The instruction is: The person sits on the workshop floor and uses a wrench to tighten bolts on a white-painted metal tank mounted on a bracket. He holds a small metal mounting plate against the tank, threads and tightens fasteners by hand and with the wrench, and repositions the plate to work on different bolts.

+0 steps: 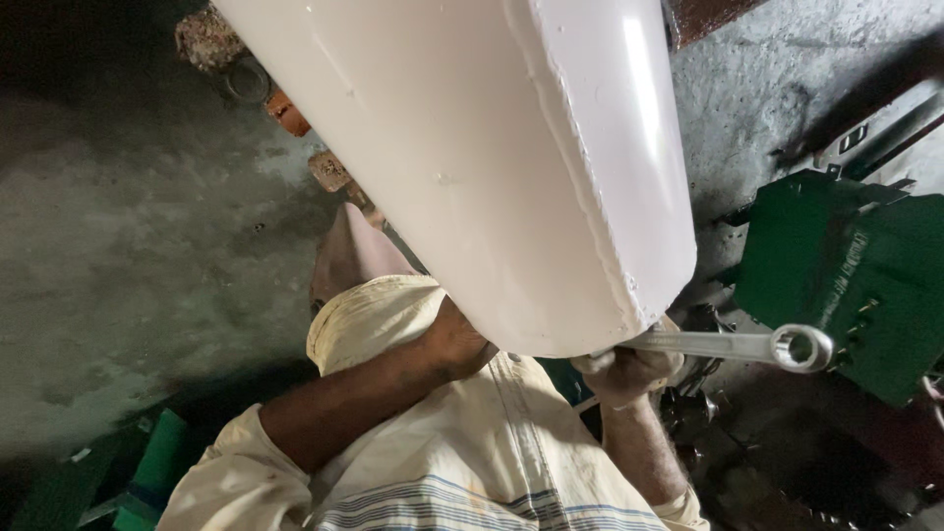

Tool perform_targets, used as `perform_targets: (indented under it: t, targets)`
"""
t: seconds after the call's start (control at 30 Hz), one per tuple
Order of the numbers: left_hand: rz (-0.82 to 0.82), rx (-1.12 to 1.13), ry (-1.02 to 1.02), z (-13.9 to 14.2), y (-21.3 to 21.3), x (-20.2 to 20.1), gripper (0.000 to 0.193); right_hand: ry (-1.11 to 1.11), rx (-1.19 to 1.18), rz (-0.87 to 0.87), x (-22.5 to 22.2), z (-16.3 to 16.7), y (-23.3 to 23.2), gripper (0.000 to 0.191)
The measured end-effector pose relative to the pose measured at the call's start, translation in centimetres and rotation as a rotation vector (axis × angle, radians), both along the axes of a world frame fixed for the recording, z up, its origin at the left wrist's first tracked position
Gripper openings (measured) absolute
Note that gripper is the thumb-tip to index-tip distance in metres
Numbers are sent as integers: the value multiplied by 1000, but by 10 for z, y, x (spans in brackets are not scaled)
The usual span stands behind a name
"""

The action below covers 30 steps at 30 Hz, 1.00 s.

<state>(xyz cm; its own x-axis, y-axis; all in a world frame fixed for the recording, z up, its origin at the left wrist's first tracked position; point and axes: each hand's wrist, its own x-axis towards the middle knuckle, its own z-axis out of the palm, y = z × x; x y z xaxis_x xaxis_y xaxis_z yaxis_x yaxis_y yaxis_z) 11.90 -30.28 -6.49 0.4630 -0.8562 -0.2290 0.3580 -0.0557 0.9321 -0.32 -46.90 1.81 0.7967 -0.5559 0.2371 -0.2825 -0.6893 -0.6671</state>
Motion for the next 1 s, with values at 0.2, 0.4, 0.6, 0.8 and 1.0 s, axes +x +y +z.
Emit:
perform_targets:
  t: [0.2,0.4,0.6,0.8,1.0]
  targets:
    - [47,-91,252,3,3,2,16,10,12,15,4,6,3,29]
    - [33,-120,-425,4,8,16,16,12,26,39,5,7,4,29]
    - [92,-139,621,20,4,13,15,0,51,72,18,10,5,29]
    - [307,-435,1267,21,-2,9,5,-27,88,111,45,27,10,30]
    - [288,-349,1331,30,-12,18,13,35,-22,133,67,41,10,36]
